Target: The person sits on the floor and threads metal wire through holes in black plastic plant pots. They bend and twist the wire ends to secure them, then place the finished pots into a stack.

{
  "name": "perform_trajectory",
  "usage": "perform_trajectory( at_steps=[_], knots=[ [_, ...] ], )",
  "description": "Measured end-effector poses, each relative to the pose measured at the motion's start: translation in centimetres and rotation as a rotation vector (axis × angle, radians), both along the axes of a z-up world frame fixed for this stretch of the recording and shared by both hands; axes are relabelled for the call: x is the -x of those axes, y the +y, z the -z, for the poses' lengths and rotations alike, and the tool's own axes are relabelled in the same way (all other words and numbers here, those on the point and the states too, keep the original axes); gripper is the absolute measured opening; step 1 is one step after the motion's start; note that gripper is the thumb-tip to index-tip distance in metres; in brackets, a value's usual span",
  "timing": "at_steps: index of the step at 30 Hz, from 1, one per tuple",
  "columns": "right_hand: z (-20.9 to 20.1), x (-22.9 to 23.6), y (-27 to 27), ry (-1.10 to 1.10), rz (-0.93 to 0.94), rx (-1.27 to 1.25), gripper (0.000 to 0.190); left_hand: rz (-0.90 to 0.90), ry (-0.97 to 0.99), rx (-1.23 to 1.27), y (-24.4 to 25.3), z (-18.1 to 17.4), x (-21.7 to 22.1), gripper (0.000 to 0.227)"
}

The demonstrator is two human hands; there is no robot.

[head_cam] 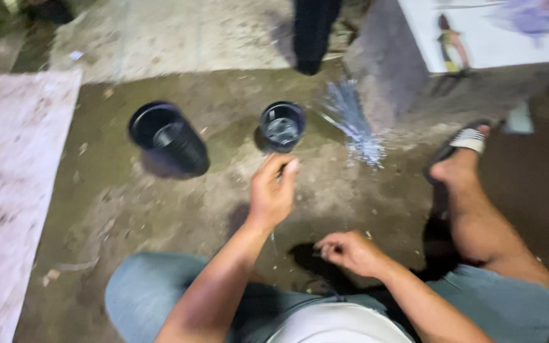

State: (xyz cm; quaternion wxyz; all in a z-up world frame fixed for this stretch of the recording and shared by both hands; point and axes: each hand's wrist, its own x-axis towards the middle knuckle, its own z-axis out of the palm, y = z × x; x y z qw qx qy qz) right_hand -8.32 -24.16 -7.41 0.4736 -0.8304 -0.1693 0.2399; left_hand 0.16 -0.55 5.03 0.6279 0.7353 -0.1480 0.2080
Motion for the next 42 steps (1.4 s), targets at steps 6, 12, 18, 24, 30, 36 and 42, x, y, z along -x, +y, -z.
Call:
perform_trajectory(
  at_steps=[6, 12, 18, 24, 30, 36, 42],
  knots=[
    [3.8, -1.8, -0.7, -0.083, 0.474, -0.137, 0.014, -0.079, 0.021, -0.122, 2.9, -1.2, -3.0, 0.036],
    [5.0, -2.5, -2.4, -0.040, 0.547, -0.256, 0.016, -0.572, 0.022, -0.738, 13.5, 1.7, -10.9, 0.025],
    [3.4, -1.7, -1.6, 0.079, 0.640, -0.149, 0.016, -0.635, 0.469, -1.039, 21.3, 8.6, -12.8, 0.039],
    [4.2, -1.3, -0.8, 0.038, 0.571, -0.247, 0.016, -0.682, 0.417, -0.856, 23.5, 11.8, -13.5, 0.020],
    [6.0, -1.4, -0.6, 0.071, 0.554, -0.235, 0.017, -0.626, 0.634, -0.697, 25.0, 11.5, -14.2, 0.020],
    [6.0, -1.5, 0.3, 0.172, 0.567, -0.246, 0.016, -0.719, 0.255, -0.933, 23.3, 11.5, -13.4, 0.012],
    [4.8, -1.7, 0.2, 0.127, 0.570, -0.259, 0.017, -0.799, -0.047, -0.877, 21.3, 7.2, -12.6, 0.010]
  ],
)
